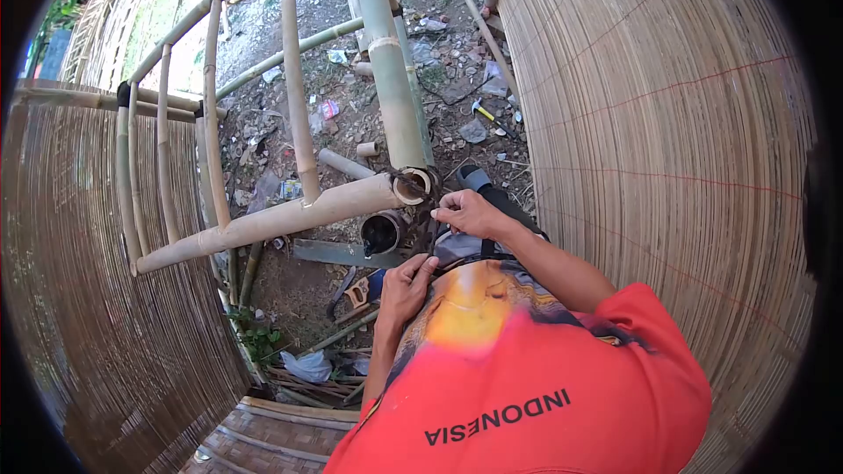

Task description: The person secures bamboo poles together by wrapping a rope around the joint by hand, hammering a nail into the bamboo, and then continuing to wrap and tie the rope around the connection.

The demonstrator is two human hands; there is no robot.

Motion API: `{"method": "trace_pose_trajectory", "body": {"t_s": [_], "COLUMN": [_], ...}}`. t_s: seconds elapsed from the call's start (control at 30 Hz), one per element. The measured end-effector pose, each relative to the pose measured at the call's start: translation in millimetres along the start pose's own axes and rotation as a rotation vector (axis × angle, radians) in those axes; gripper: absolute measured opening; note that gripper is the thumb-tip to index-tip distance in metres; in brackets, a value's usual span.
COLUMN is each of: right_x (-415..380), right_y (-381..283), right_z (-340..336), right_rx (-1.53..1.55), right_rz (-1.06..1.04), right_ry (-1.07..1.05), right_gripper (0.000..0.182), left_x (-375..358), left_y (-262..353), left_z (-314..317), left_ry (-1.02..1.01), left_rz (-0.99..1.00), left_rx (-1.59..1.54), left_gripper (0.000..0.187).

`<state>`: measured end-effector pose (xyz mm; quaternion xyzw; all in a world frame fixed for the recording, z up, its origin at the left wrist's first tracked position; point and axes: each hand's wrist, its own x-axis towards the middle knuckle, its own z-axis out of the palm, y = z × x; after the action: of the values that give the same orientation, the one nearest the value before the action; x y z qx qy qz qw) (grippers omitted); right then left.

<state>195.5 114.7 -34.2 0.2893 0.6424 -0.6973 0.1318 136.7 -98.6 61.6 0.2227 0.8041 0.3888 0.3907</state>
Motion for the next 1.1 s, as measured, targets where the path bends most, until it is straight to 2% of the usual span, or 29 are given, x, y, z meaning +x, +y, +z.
{"method": "trace_pose_trajectory", "body": {"t_s": [0.2,0.27,0.37,0.57,0.63,0.67,0.77,0.87,0.97,1.03,1.1], "right_x": [-2.5,-3.1,-6.0,-3.9,-4.2,-4.4,-7.9,-4.2,-9.1,-11.0,-12.1], "right_y": [2.8,7.5,-0.2,5.5,0.6,-2.1,-13.6,-7.0,-7.4,-8.4,-8.3], "right_z": [-6.0,-5.9,-3.0,9.3,11.0,12.3,16.9,22.9,19.0,11.3,7.4], "right_rx": [-0.007,-0.134,-0.158,-0.019,-0.034,-0.051,0.005,0.008,-0.075,-0.135,-0.183], "right_rz": [0.003,-0.033,-0.047,-0.061,-0.065,-0.069,-0.011,-0.012,-0.093,-0.108,-0.120], "right_ry": [-0.019,0.011,0.018,-0.015,-0.013,-0.012,0.000,0.003,0.069,0.117,0.169], "right_gripper": [0.031,0.033,0.034,0.034,0.035,0.035,0.034,0.033,0.034,0.034,0.034], "left_x": [2.4,5.2,5.0,1.2,0.5,-0.3,3.3,13.8,29.5,43.9,59.1], "left_y": [9.9,0.4,-7.1,-10.7,-22.9,-35.6,-34.1,-45.5,-31.1,-23.2,-9.5], "left_z": [2.6,5.6,4.7,-2.3,-1.4,-1.0,-13.1,-30.0,-48.9,-61.0,-74.1], "left_ry": [-0.027,-0.041,-0.019,-0.025,0.103,0.141,0.191,0.263,0.286,0.314,0.321], "left_rz": [-0.005,-0.005,0.012,-0.052,0.047,-0.012,0.046,0.021,-0.028,0.128,0.172], "left_rx": [0.021,0.041,0.055,0.118,0.100,0.101,0.196,0.198,0.167,0.271,0.320], "left_gripper": [0.030,0.029,0.029,0.026,0.027,0.027,0.026,0.027,0.022,0.020,0.018]}}
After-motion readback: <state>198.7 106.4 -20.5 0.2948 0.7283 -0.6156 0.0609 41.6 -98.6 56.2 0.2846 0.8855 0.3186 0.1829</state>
